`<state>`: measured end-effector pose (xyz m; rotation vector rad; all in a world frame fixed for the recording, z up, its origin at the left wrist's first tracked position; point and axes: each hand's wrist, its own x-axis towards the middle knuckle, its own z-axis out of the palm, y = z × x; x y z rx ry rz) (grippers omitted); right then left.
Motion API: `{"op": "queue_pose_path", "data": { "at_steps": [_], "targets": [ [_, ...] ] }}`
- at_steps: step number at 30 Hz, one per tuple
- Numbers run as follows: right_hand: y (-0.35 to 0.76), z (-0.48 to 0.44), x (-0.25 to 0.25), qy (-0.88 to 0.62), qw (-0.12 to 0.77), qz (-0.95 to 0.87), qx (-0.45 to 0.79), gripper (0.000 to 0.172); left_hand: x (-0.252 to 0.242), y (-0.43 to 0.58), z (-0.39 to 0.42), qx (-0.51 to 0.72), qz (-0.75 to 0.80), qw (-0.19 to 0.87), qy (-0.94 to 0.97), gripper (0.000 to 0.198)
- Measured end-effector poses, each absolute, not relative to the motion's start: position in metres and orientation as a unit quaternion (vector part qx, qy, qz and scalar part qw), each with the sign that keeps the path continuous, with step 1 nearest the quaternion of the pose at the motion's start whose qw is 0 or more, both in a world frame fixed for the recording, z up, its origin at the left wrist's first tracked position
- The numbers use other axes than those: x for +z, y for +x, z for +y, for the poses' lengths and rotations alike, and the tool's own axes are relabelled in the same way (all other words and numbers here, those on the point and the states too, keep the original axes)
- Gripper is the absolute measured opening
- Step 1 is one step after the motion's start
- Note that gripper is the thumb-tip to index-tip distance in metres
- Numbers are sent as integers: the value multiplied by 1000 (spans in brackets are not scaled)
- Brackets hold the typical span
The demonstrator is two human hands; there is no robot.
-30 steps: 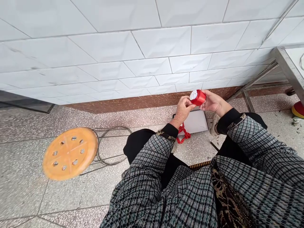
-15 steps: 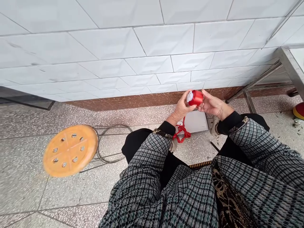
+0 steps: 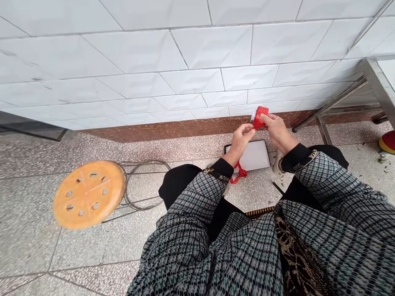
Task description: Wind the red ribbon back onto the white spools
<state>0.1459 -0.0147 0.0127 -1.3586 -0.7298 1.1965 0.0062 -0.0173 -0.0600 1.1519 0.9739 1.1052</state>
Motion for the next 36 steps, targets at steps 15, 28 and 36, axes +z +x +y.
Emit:
{"op": "queue_pose_path", "data": {
  "at_steps": [15,28,36],
  "targets": [
    [129,-15,-11,-600,534,-370,468,22,-46,12,-19,484,516,474,524,22],
    [143,-3,-6,-612,542,-222,531,24,-45,13,-29,441,440,649,437,18],
    [159,7,-7,-609,555,-149,546,25,-55,13,-33,404,438,652,470,25]
  ]
}}
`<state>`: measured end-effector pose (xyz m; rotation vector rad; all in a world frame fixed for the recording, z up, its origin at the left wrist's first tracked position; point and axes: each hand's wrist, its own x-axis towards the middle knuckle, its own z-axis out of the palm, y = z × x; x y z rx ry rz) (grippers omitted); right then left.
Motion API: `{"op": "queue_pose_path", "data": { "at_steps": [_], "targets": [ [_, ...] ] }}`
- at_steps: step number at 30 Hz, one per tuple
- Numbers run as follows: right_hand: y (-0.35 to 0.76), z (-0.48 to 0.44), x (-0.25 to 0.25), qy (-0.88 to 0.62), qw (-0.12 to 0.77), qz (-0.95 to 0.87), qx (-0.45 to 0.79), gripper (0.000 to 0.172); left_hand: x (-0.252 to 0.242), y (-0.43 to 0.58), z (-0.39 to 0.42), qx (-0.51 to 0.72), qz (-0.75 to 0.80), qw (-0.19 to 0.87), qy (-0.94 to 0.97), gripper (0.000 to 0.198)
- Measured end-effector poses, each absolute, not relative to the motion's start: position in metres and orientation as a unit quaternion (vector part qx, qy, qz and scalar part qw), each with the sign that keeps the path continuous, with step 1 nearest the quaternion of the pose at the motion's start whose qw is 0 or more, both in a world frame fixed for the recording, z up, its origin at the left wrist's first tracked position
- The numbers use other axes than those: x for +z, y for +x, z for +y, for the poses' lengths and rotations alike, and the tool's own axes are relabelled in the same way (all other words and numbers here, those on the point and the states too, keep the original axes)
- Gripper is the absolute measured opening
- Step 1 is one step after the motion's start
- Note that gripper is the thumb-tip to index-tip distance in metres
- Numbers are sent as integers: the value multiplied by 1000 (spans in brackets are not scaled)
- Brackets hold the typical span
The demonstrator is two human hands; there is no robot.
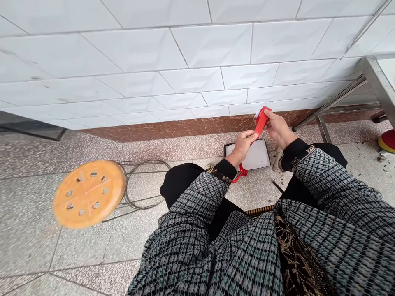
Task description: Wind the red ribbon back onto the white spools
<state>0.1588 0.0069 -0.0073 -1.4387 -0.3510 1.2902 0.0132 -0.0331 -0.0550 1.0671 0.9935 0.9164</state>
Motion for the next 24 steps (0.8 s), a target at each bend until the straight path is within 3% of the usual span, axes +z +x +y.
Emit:
{"op": "queue_pose_path", "data": {
  "at_steps": [8,15,19,24],
  "targets": [
    [162,-1,10,-561,462,-61,684,28,-59,3,-19,395,462,572,551,25],
    [170,-9,25,-546,397,-35,737,17,-70,-5,-12,458,432,505,591,25],
    [173,-14,31,-557,369,-41,743,14,-76,-12,-7,452,334,514,648,87],
    [174,-19,33,-532,342,-43,773,21,-76,-17,3,415,229,498,726,87]
  ]
}}
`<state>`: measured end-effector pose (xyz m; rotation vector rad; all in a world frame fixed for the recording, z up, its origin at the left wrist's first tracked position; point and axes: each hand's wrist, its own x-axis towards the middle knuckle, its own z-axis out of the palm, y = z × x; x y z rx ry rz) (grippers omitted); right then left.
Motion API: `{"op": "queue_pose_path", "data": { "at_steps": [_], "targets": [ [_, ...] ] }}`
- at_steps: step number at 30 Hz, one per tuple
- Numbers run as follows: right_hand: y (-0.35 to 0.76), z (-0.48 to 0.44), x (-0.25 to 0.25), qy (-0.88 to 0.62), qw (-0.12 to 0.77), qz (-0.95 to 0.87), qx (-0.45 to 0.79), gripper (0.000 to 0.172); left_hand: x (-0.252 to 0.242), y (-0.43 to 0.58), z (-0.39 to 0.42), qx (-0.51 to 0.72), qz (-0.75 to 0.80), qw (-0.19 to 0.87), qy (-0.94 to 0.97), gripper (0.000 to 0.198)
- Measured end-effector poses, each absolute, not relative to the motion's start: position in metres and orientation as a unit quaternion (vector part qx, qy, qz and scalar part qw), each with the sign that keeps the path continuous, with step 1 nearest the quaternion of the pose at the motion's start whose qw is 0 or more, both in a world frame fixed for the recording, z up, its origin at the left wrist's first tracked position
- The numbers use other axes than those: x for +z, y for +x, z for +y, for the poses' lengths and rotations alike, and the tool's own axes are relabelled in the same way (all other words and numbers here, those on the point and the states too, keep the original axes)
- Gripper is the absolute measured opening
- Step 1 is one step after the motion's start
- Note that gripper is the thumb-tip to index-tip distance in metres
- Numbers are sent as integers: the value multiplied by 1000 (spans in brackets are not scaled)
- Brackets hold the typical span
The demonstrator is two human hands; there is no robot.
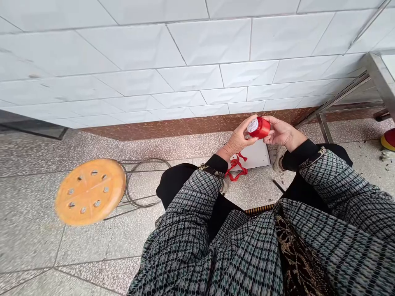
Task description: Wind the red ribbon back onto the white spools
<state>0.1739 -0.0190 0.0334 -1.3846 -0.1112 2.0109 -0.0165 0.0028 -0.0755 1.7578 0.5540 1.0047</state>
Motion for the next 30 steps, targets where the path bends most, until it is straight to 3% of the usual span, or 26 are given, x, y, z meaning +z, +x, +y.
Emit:
{"op": "queue_pose_path", "data": {
  "at_steps": [5,10,14,16,20,26,30],
  "targets": [
    [164,-26,26,-500,416,-130,749,29,-79,-10,3,459,274,559,634,90],
    [151,-30,6,-525,484,-244,656,37,-76,0,-6,485,315,616,535,77],
    [150,-24,-2,-565,526,-256,582,32,-69,8,-17,492,334,651,472,70],
    [154,-20,-2,-582,544,-253,549,32,-66,10,-22,478,365,670,436,57],
    [160,-13,-4,-606,550,-270,508,35,-58,9,-30,459,390,671,433,21],
    [151,-11,-12,-623,540,-335,455,27,-51,11,-31,454,373,667,458,28],
    [144,-12,-17,-637,517,-386,422,22,-55,14,-28,476,409,605,489,21]
  ]
}}
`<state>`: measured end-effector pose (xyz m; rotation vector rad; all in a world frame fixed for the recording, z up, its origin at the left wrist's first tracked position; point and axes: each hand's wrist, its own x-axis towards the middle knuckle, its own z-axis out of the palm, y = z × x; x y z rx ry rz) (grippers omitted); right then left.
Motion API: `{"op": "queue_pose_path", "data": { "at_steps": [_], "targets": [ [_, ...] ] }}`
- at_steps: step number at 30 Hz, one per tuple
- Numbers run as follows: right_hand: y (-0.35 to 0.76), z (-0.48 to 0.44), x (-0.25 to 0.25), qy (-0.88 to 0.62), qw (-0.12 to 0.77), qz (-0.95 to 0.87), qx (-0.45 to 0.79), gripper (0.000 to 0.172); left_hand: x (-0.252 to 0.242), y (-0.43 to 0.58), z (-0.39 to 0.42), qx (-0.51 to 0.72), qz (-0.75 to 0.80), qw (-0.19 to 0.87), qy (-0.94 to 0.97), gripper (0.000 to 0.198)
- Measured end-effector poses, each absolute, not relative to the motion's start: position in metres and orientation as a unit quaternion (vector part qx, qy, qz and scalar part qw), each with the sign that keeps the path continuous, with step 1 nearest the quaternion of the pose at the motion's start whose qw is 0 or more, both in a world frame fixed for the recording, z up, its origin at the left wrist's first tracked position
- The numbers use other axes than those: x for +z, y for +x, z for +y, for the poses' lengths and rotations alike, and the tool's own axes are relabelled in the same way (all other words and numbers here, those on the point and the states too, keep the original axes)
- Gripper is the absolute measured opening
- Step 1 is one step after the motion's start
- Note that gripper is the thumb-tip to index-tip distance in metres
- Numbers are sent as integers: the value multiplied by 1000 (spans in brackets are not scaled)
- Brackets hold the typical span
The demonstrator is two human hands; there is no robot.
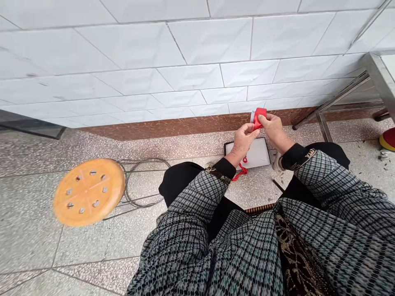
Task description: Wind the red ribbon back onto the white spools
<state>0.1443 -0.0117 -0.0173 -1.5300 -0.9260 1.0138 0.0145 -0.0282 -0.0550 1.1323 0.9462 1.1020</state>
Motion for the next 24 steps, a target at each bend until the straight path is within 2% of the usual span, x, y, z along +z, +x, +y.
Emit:
{"op": "queue_pose_path", "data": {
  "at_steps": [3,6,11,16,24],
  "targets": [
    [141,-12,-21,-635,505,-397,429,20,-56,14,-26,494,443,541,517,14],
    [139,-12,-22,-638,499,-388,441,19,-55,11,-25,479,459,534,523,15],
    [140,-10,-19,-642,499,-321,485,27,-55,8,-28,410,395,655,497,29],
    [147,-8,-21,-645,507,-232,522,26,-52,10,-48,370,303,772,418,44],
    [170,-1,-29,-652,517,-176,527,21,-57,11,-113,371,285,825,318,50]
  ]
}}
